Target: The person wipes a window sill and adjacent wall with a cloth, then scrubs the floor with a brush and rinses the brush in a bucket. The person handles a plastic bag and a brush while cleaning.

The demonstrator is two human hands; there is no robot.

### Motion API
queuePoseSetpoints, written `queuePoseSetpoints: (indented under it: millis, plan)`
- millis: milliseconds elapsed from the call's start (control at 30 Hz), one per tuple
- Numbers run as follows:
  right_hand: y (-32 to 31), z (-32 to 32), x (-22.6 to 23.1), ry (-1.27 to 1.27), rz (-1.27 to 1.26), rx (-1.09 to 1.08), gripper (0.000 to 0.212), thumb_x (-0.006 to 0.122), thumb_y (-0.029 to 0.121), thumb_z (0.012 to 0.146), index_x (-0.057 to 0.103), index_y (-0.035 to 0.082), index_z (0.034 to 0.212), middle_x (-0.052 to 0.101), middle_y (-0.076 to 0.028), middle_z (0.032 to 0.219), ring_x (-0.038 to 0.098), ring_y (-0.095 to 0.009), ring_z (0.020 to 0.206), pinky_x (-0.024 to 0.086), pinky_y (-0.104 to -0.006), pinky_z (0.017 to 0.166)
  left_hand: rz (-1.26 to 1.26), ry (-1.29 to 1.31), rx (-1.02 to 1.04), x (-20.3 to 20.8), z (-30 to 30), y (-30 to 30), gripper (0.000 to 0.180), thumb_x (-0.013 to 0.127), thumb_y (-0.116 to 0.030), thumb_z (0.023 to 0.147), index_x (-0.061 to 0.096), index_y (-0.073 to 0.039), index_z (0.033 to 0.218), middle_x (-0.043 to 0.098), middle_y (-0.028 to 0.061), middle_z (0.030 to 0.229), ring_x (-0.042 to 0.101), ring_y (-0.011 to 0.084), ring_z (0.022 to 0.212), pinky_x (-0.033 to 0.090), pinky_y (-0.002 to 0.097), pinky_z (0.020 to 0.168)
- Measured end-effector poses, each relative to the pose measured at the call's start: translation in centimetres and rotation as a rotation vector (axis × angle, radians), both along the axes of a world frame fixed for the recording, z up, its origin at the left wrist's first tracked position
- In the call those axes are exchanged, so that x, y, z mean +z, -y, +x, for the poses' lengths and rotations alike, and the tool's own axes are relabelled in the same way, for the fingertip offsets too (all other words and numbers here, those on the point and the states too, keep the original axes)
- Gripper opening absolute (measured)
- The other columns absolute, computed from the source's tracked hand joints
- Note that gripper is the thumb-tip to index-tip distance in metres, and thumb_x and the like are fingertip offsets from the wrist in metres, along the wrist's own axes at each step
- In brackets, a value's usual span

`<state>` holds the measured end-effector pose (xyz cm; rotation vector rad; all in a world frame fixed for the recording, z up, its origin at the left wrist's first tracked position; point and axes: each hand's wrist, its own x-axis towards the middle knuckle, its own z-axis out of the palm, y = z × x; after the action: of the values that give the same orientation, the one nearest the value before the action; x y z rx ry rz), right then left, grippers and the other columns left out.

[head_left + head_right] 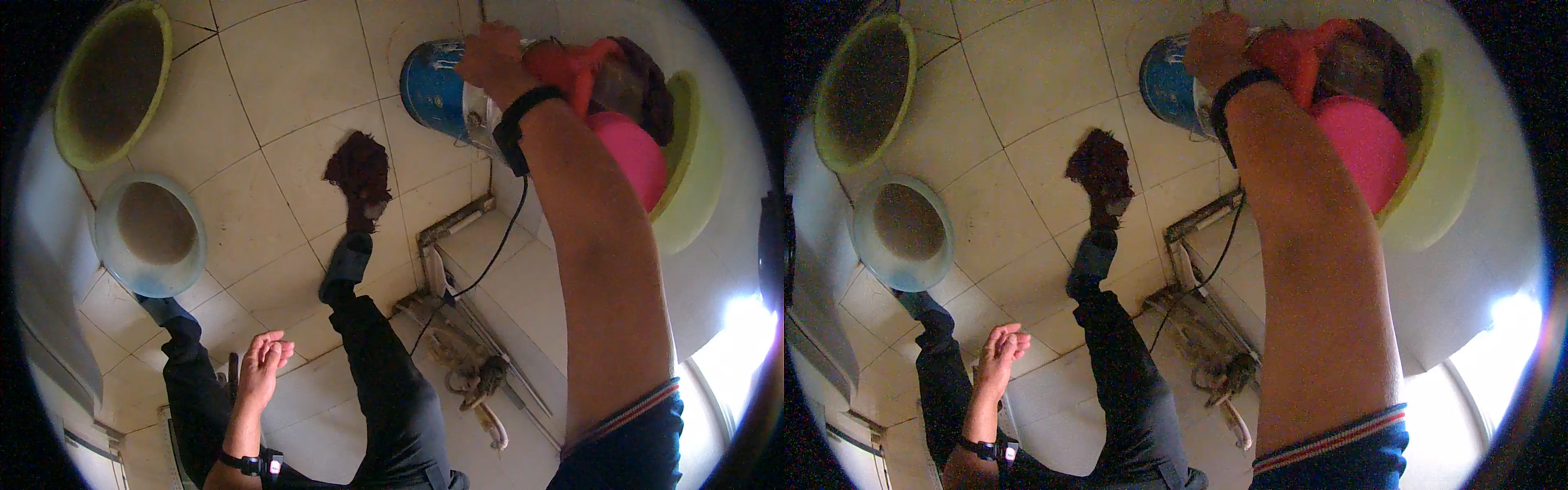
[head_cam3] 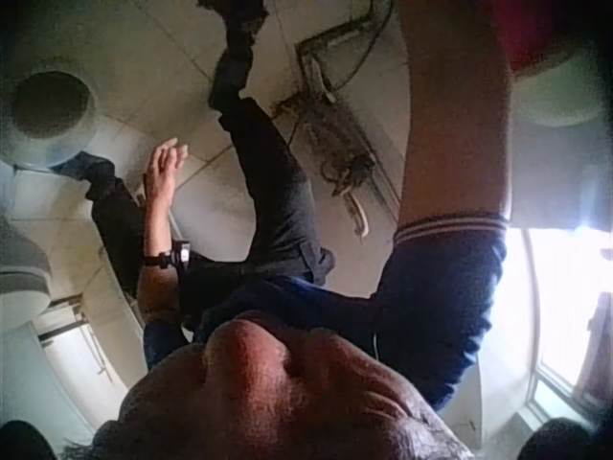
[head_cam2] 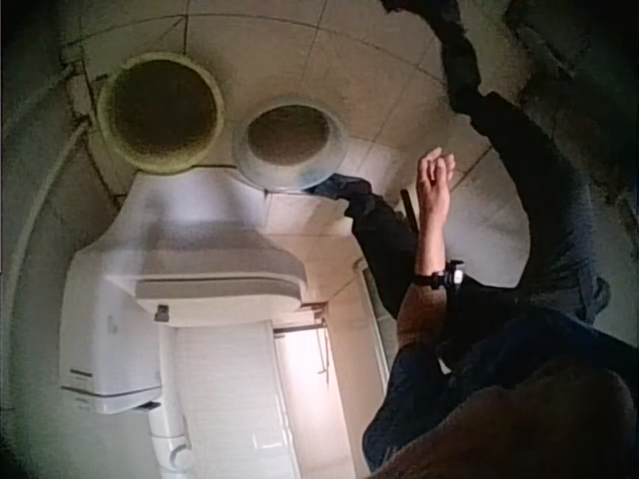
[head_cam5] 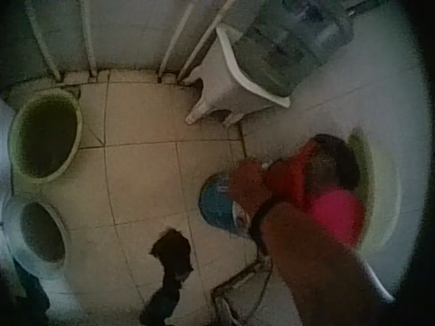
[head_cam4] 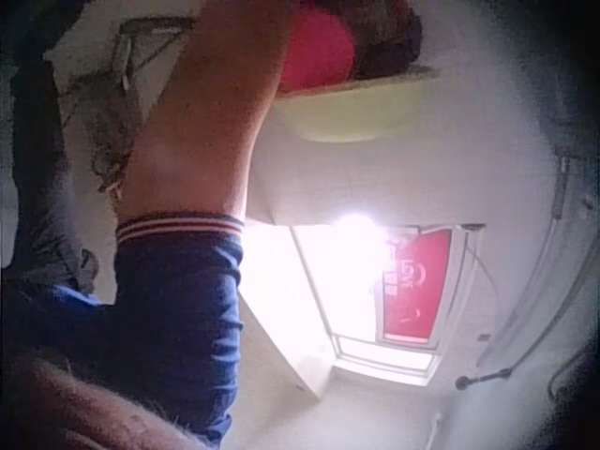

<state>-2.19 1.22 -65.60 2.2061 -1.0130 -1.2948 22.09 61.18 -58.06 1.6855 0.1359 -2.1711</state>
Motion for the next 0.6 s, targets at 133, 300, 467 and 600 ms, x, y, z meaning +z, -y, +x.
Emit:
queuePoseSetpoints:
  millis: [133,300,467,600]
  plan:
    - [-0.6,-0.6,1.3,0.009,0.056,-0.144,0.061,0.074,0.062,0.081,0.078,0.017,0.122,0.071,-0.016,0.130,0.063,-0.037,0.125,0.048,-0.0602,0.099,-0.006,0.006,-0.025,0.0,0.1,0.1,0.034,0.054,-0.030,0.111,0.057,-0.009,0.137,0.072,0.0085,0.121,0.069,0.0185,0.109,0.055,0.0349,0.097]
    - [-3.4,-0.7,2.5,-0.245,0.142,-0.204,0.065,0.072,0.066,0.081,0.076,0.021,0.128,0.069,-0.014,0.134,0.060,-0.039,0.129,0.047,-0.0653,0.099,-0.021,0.021,0.016,-0.4,0.0,0.4,0.035,0.055,-0.032,0.111,0.058,-0.010,0.138,0.073,0.0076,0.120,0.069,0.0175,0.109,0.054,0.0336,0.095]
    - [-5.7,-2.3,2.7,-0.312,0.115,-0.197,0.068,0.071,0.067,0.082,0.075,0.021,0.131,0.063,-0.012,0.142,0.060,-0.038,0.130,0.051,-0.0626,0.094,-0.013,0.030,0.009,-0.8,0.1,0.3,0.035,0.056,-0.032,0.110,0.058,-0.010,0.138,0.073,0.0075,0.120,0.069,0.0170,0.108,0.054,0.0336,0.094]
    - [-7.3,-4.3,2.1,-0.348,0.074,-0.194,0.070,0.069,0.068,0.083,0.073,0.019,0.133,0.060,-0.012,0.143,0.059,-0.038,0.130,0.051,-0.0623,0.094,-0.010,0.020,0.002,-0.8,0.2,0.2,0.034,0.055,-0.031,0.111,0.058,-0.010,0.137,0.073,0.0080,0.120,0.069,0.0170,0.108,0.054,0.0334,0.095]
